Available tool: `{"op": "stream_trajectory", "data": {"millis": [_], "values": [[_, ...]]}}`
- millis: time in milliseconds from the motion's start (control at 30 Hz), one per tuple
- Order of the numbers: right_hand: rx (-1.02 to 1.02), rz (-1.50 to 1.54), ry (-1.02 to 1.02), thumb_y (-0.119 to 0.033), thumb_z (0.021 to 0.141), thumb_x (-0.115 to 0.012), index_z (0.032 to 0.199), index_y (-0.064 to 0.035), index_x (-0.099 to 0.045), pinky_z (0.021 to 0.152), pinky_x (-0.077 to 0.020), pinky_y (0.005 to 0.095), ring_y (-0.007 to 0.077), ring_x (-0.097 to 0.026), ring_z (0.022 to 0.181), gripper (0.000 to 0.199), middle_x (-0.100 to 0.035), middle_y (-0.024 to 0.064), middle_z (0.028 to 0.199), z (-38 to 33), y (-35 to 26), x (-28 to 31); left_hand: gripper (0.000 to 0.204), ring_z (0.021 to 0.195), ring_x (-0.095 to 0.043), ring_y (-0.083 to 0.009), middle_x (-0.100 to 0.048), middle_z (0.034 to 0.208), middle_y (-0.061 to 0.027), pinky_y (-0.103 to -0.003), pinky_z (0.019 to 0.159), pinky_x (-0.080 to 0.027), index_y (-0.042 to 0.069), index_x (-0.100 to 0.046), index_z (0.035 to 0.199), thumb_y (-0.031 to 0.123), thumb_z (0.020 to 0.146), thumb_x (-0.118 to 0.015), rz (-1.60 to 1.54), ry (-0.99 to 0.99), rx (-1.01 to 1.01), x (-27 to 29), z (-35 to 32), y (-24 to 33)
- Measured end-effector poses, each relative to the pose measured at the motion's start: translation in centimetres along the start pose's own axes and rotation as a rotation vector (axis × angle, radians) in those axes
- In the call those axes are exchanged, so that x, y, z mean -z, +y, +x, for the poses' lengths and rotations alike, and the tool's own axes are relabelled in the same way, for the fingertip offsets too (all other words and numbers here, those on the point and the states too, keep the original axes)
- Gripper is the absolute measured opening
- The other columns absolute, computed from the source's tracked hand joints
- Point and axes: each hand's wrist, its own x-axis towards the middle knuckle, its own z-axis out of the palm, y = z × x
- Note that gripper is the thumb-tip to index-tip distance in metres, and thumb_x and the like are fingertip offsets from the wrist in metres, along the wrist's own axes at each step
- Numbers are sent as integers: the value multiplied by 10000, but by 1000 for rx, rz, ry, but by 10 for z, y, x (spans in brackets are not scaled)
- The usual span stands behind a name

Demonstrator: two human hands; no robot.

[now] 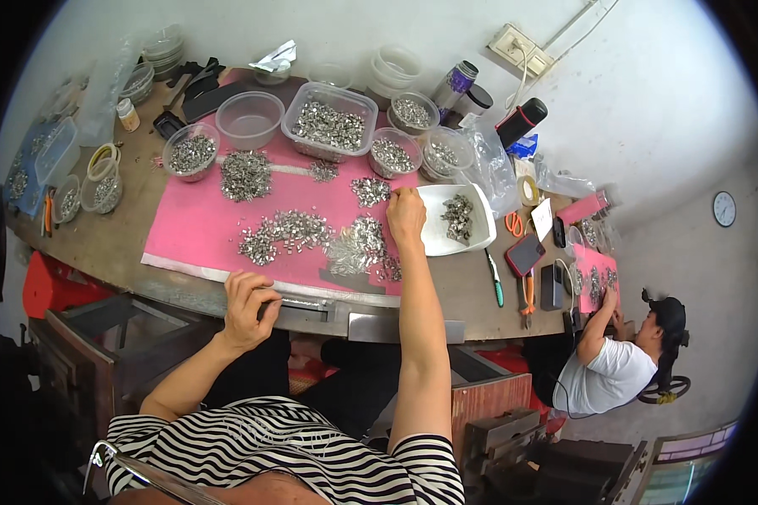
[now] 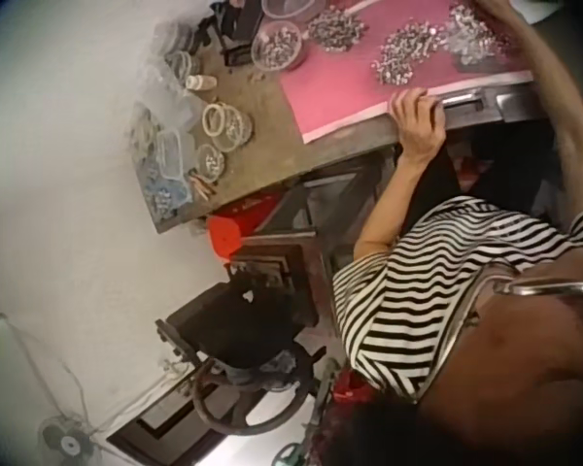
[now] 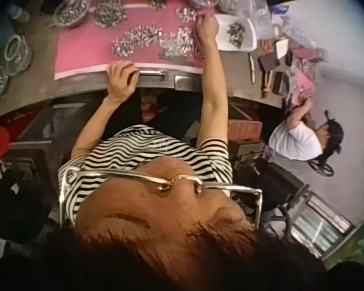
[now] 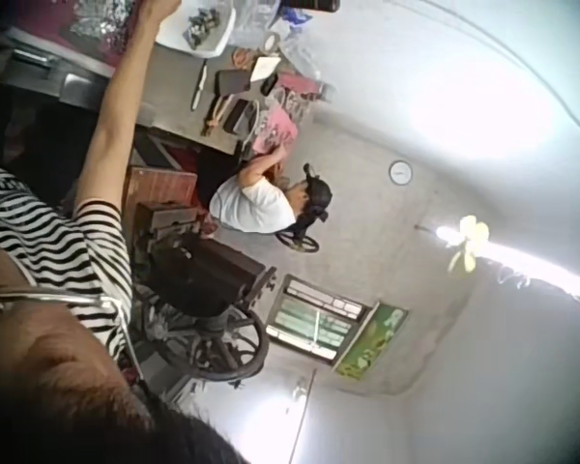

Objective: The person places small metal pieces into a metal jig by hand, inserts the jig into a manual press machine, and turns the wheel to press the pieces.

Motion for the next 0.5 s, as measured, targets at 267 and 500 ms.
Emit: {"op": "stream_trajectory", "data": {"millis": [267, 500], "values": [[22, -15, -48, -128, 882, -666, 879, -16, -681, 758, -540, 499, 423, -680, 822, 114, -691, 205, 917, -7, 4, 14, 270, 1059, -576, -308, -601, 1090, -76, -535, 1040, -377, 97, -626, 1020, 60, 785, -755, 1, 9, 1, -4, 2, 4], [-235, 762, -208, -57, 912, -690, 898, 34, -635, 639, -515, 257, 97, -626, 676, 107, -681, 58, 759, -77, -78, 101, 372, 1072, -569, -280, -599, 1110, -75, -478, 1021, -389, 90, -677, 1162, 207, 825, -781, 67, -67, 20, 0, 9, 1]]}}
